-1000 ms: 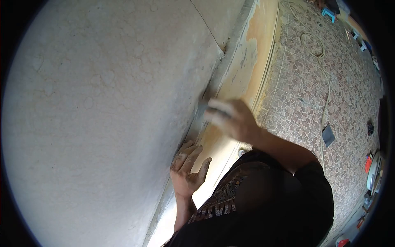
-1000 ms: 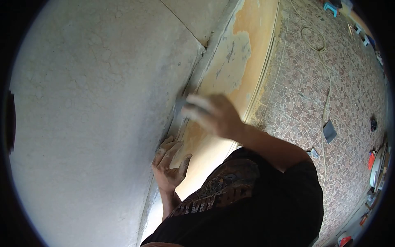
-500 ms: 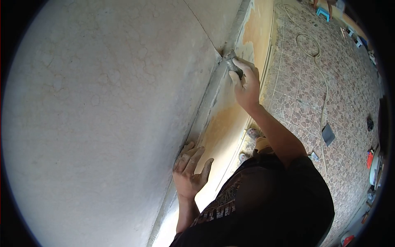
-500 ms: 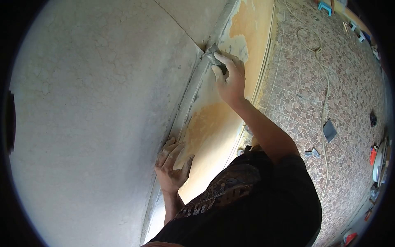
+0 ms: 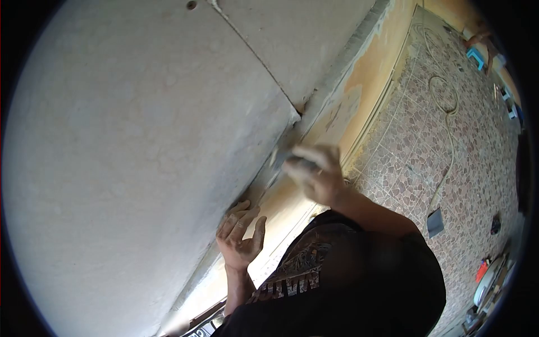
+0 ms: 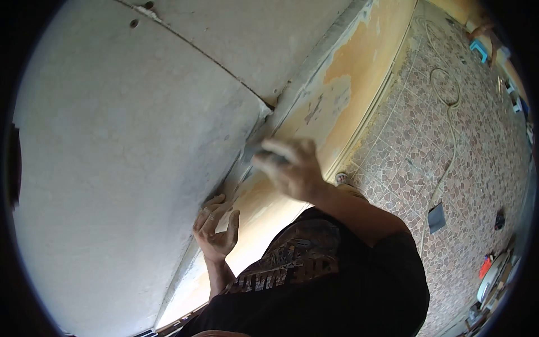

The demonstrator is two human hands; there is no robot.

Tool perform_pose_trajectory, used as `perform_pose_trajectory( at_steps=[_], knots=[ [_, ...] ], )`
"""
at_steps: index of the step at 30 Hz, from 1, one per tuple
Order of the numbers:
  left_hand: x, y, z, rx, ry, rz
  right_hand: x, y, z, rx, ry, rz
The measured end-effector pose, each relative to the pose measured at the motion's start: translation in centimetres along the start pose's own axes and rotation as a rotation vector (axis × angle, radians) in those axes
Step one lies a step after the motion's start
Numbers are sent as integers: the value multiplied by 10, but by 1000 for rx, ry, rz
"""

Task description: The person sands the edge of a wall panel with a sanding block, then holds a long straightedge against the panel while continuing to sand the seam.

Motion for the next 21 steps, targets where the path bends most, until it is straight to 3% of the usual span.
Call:
perform_pose_trajectory(
  at_steps=[1, 3, 6, 10, 13, 15, 19, 21],
  knots=[
    [11, 2, 11, 0, -1, -20, -8, -10, -4, -16, -166, -44],
    [29, 6, 25, -34, 14, -18, -1, 1, -11, -70, -172, -157],
    [42, 12, 39, -7, 14, -45, 40, 54, -30, -24, 34, 50],
    [32, 18, 41, 82, 108, -21, 82, 53, -68, -177, 19, 117],
    [41, 26, 42, 134, 178, -51, 67, 20, -68, -159, -370, 120],
    [40, 29, 44, 142, 197, -94, 73, 12, -80, -233, -538, -32],
    [37, 28, 45, 105, 195, -130, 127, 49, -107, -314, -421, -15],
    [43, 28, 47, 156, 197, -78, 138, 43, -111, -421, -521, -11]
  ],
)
Point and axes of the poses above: each hand's wrist, its own x-axis towards the middle knuckle, its own z-axis out of the palm, y = z × x, the point moved 3 cm from there along x, towards the middle knuckle, and after that the axes turned 14 degrees about z, right-handed, at the moved point
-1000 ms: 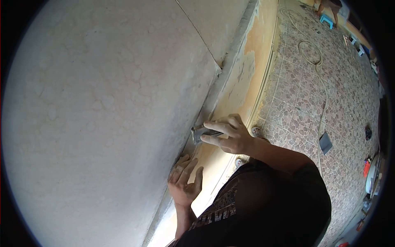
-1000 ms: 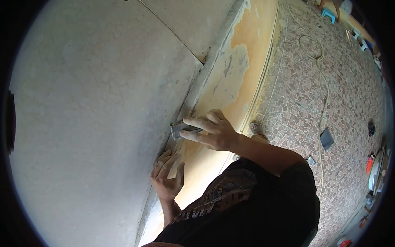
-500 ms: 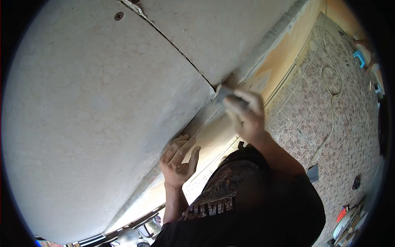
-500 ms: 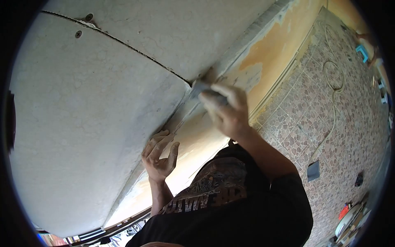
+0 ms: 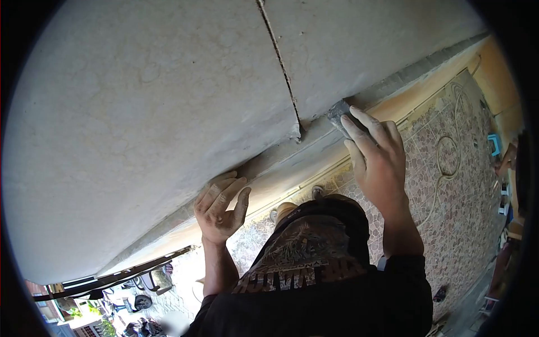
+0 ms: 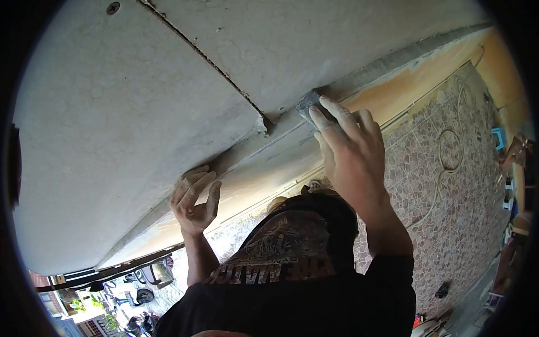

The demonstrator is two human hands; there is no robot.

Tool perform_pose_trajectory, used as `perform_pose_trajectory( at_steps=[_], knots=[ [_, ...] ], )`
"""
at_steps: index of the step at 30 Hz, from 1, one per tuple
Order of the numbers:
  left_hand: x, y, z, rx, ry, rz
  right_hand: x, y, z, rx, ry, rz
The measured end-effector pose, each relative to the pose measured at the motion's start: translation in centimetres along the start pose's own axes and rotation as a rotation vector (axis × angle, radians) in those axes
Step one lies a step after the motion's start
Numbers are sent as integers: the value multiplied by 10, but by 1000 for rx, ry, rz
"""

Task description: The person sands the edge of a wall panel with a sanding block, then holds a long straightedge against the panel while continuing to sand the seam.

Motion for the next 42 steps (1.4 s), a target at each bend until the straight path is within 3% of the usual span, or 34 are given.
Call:
perform_pose_trajectory(
  at_steps=[4, 6, 7, 9, 12, 16, 17, 21, 26, 28, 34, 36, 38, 40, 41, 42],
  knots=[
    [3, 0, 4, -26, 10, -54, -6, -14, 4, -20, -25, 66],
    [16, 9, 17, -63, -148, 94, -8, -5, 4, 132, -5, 82],
    [25, 12, 22, -68, -145, 86, -11, -4, 3, 126, -12, 79],
    [45, 18, 37, -42, -358, 143, -18, -6, 1, 187, -32, 92],
    [57, 17, 44, -59, -442, 73, -31, -36, -2, 216, -176, 32],
    [62, 23, 48, -133, -509, 11, -30, -56, -3, 8, -209, 44],
    [61, 24, 54, -109, -563, 11, -29, -46, 2, -80, -138, 65],
    [60, 30, 74, 22, -550, 155, -13, -22, 4, -206, -47, 154],
    [49, 23, 84, 56, -495, 183, -13, -29, 8, -180, -200, 126],
    [47, 21, 82, 51, -510, 204, 3, 4, 6, -246, -71, 175],
    [48, 22, 84, 102, -592, 224, -9, -24, 16, -235, -128, 102],
    [49, 23, 85, 118, -612, 221, 1, -1, 11, -224, -179, 220],
    [50, 21, 85, 110, -614, 197, 12, 24, 10, -231, -89, 269],
    [51, 21, 87, 116, -598, 207, 14, 24, 10, -320, -66, 186],
    [48, 21, 86, 123, -596, 204, 3, 6, 13, -291, -91, 84],
    [48, 22, 86, 126, -597, 215, -6, -11, 19, -180, -153, 118]
  ],
)
Point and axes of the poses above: each hand's wrist, its own x-axis towards the middle knuckle, its own z-axis out of the palm, y = z × x, the point moved 3 cm from there along x, towards the middle knuckle, and after that the axes turned 14 degrees about z, right-handed, at the moved point
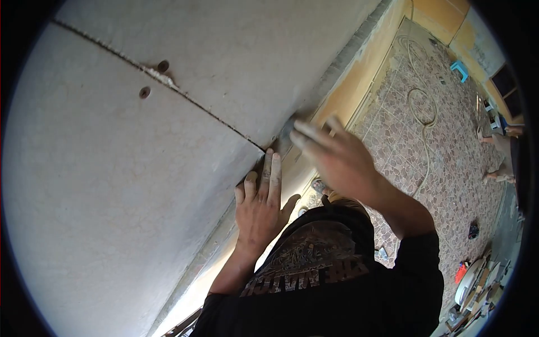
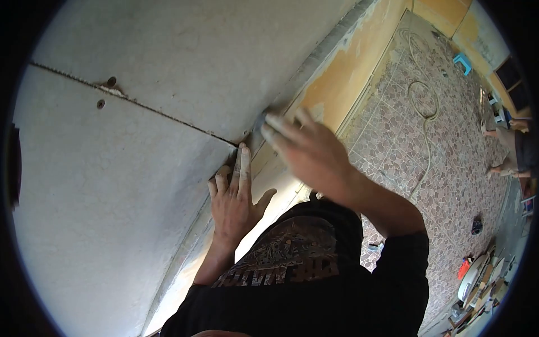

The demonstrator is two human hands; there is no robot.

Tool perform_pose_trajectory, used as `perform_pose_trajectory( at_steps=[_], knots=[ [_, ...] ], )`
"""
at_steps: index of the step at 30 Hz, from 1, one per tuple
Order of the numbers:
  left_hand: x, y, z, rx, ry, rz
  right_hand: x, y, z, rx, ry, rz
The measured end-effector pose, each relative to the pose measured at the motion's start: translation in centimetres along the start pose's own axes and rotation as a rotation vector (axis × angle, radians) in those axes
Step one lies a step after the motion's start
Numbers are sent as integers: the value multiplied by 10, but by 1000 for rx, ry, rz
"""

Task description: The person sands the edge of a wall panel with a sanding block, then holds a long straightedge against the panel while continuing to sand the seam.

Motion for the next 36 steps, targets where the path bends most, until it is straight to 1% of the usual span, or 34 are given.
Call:
perform_pose_trajectory(
  at_steps=[2, 4, 5, 6, 8, 9, 10, 12, 14, 15, 16, 18, 19, 20, 22, 24, 25, 28, 29, 30, 32, 34, 35, 36],
  knots=[
    [0, 0, -1, 8, -6, -27, -6, -2, 2, 6, 11, -95],
    [0, -1, 0, 14, -4, -12, 16, 26, -4, -60, 27, 43],
    [-1, -1, -1, 17, -20, -17, 30, 44, -6, -53, -15, 171],
    [-2, -1, -2, 17, -32, -25, 27, 41, -4, -50, -17, 173],
    [-2, 0, -2, 17, -41, -33, 16, 25, -1, -172, -15, 57],
    [-2, -1, -2, 16, -55, -39, 4, 6, 1, -21, -17, -60],
    [0, -1, -2, 22, -53, -41, -10, -10, 5, 33, -29, -126],
    [-1, -1, 0, 2, -68, -48, -6, 2, 6, 103, -112, -138],
    [-1, -1, -1, 2, -49, -39, 19, 37, -2, -46, -51, 113],
    [-1, 0, -2, 2, -17, -27, 34, 50, -11, 18, -109, 243],
    [-1, 0, -3, 0, -15, -35, 32, 48, -9, 15, -112, 236],
    [0, 0, -2, 3, -45, -43, 19, 34, 0, -138, -29, 80],
    [0, -1, -3, 8, -46, -46, 8, 13, 6, -55, -31, -35],
    [1, 0, -3, 6, -22, -38, -5, -3, 6, -22, -74, -98],
    [2, -1, -2, 4, -6, -28, -4, 3, 8, 82, -121, -99],
    [-2, -1, 0, 5, -44, -41, 17, 42, 6, -35, 32, 75],
    [-5, -1, 0, 1, -52, -44, 14, 42, 9, -32, 24, 77],
    [-2, -2, 1, -5, -61, -60, 21, 43, 6, -161, 121, 63],
    [-2, -1, 0, -2, -58, -54, 10, 23, 11, 9, -7, -17],
    [-2, -2, 0, 2, -54, -46, -3, 4, 7, 44, -22, -87],
    [-1, -3, 1, 7, -43, -41, 2, 12, 6, 99, -120, -99],
    [-4, -2, 2, 0, -38, -47, 21, 57, 14, -30, 72, 75],
    [-5, -2, 3, 18, -47, -46, 38, 72, 3, -60, 46, 216],
    [-5, -2, 3, 36, -46, -47, 43, 80, -9, -19, 165, 145]
  ],
)
Point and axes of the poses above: each hand's wrist, its own x-axis towards the middle knuckle, its own z-axis out of the palm, y = z × x, the point moved 3 cm from there along x, towards the middle knuckle, and after that the axes turned 14 degrees about z, right-handed, at the moved point
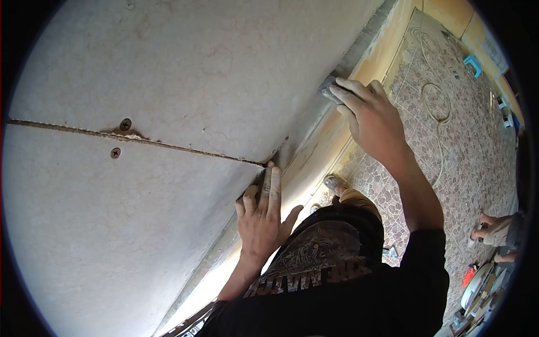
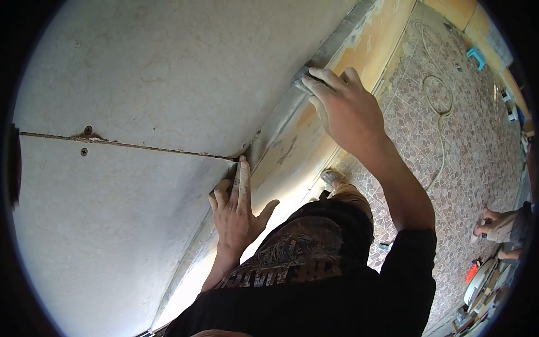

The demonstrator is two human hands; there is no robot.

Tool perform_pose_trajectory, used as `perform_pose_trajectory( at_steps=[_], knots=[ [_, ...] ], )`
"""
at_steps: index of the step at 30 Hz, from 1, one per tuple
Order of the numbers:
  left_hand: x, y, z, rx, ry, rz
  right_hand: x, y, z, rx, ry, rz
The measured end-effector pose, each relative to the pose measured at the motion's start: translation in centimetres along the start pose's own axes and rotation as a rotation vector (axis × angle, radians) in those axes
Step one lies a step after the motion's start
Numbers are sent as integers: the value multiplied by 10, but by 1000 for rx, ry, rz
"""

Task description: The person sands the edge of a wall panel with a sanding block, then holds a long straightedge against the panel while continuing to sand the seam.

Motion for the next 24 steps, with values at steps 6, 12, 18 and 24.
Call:
perform_pose_trajectory(
  at_steps=[6, 12, 18, 24],
  knots=[
    [2, 1, -1, -18, 22, -26, -56, -59, 6, 104, -315, -186],
    [0, 1, 2, 11, 19, -34, -2, -2, 9, -145, -79, 85],
    [3, 2, -1, -13, 32, -49, -51, -53, 12, 217, -205, -201],
    [4, 3, -3, -23, 41, -66, -48, -60, 14, -98, -35, -179]
  ],
)
Point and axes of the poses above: each hand's wrist, its own x-axis towards the middle knuckle, its own z-axis out of the palm, y = z × x, the point moved 3 cm from there along x, towards the middle knuckle, and after that the axes turned 14 degrees about z, right-handed, at the moved point
